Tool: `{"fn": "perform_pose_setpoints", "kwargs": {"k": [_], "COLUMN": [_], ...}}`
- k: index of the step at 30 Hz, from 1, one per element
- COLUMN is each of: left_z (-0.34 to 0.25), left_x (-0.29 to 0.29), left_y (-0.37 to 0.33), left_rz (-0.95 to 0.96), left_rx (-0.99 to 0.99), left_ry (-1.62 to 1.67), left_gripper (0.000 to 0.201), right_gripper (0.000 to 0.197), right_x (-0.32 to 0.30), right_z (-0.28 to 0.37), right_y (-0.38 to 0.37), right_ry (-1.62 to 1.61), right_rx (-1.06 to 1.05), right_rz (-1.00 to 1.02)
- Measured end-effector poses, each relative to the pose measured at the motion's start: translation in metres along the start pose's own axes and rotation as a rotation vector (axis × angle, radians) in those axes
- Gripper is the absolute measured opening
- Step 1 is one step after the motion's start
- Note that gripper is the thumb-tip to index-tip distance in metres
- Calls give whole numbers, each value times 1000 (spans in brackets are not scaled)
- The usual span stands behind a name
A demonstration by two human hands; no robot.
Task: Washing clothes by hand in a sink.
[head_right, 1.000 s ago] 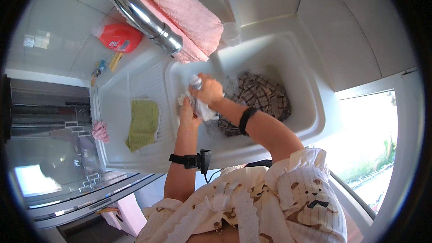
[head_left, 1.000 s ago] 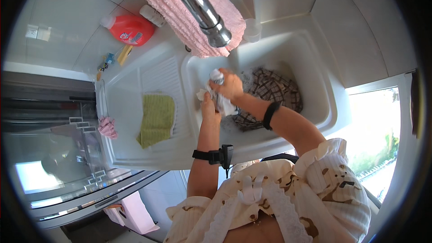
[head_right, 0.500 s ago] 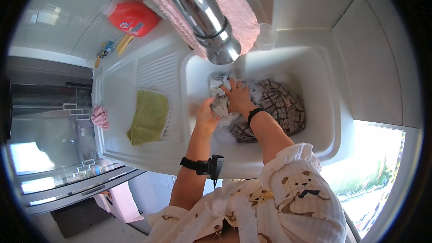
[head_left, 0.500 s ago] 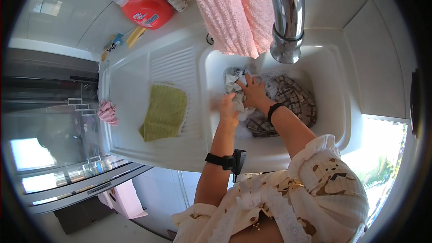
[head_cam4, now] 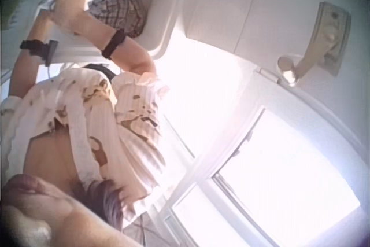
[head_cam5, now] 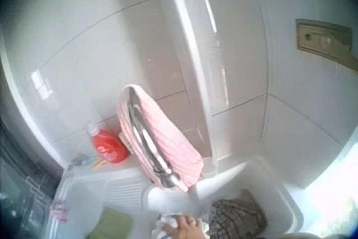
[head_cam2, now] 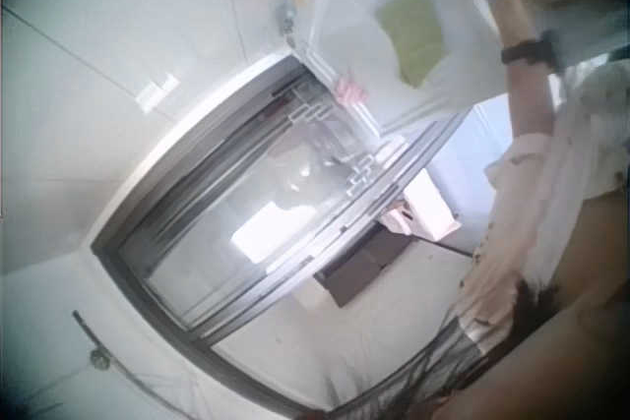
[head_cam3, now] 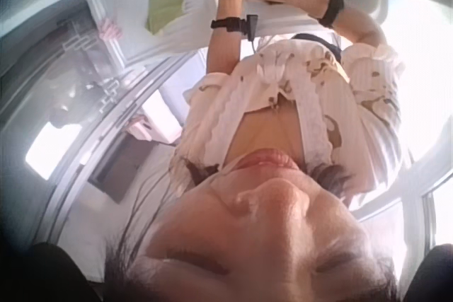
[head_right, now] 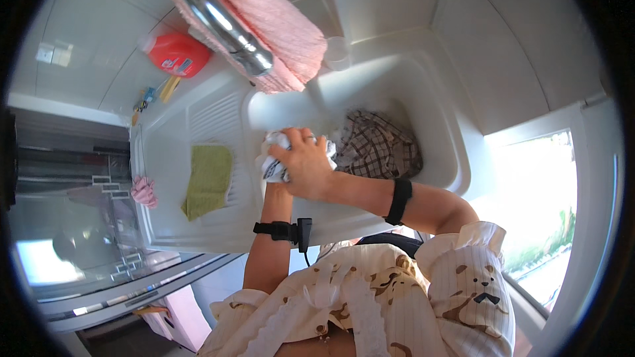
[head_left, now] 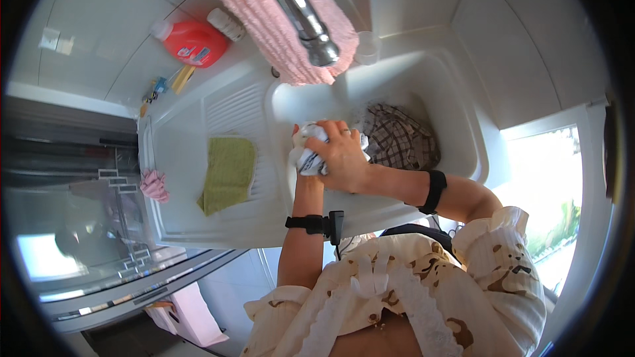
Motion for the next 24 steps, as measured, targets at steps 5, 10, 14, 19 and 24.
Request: {"fn": "perform_pose_setpoints", "kwargs": {"k": [5, 10, 14, 19, 24], "left_z": [12, 15, 11, 1, -17], "left_x": [21, 9, -19, -53, -55], "left_y": [0, -6, -4, 18, 25], "left_rz": [241, 98, -182, -626, -801], "left_rx": [-37, -41, -15, 118, 359], "left_ry": [-43, -159, -296, -342, -565], "left_gripper": [54, 51, 48, 39, 30], "right_gripper": [55, 46, 39, 41, 52], "right_x": [-22, -25, -12, 21, 59], "right_z": [24, 17, 5, -39, -110], "right_y": [10, 10, 4, -22, -61], "right_ry": [112, 41, -55, -226, 65], "right_rx": [-167, -199, -221, -51, 142], "right_rz": [-214, -298, -333, -205, -47]}}
Point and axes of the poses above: each hand's wrist, its own y-axis away from the middle knuckle, its own x-axis out of the palm, z = x × y, the point moved 8 cm from there along -y, towards the middle knuckle, and after that the axes turned 4 degrees about y, right-handed, at the moved point
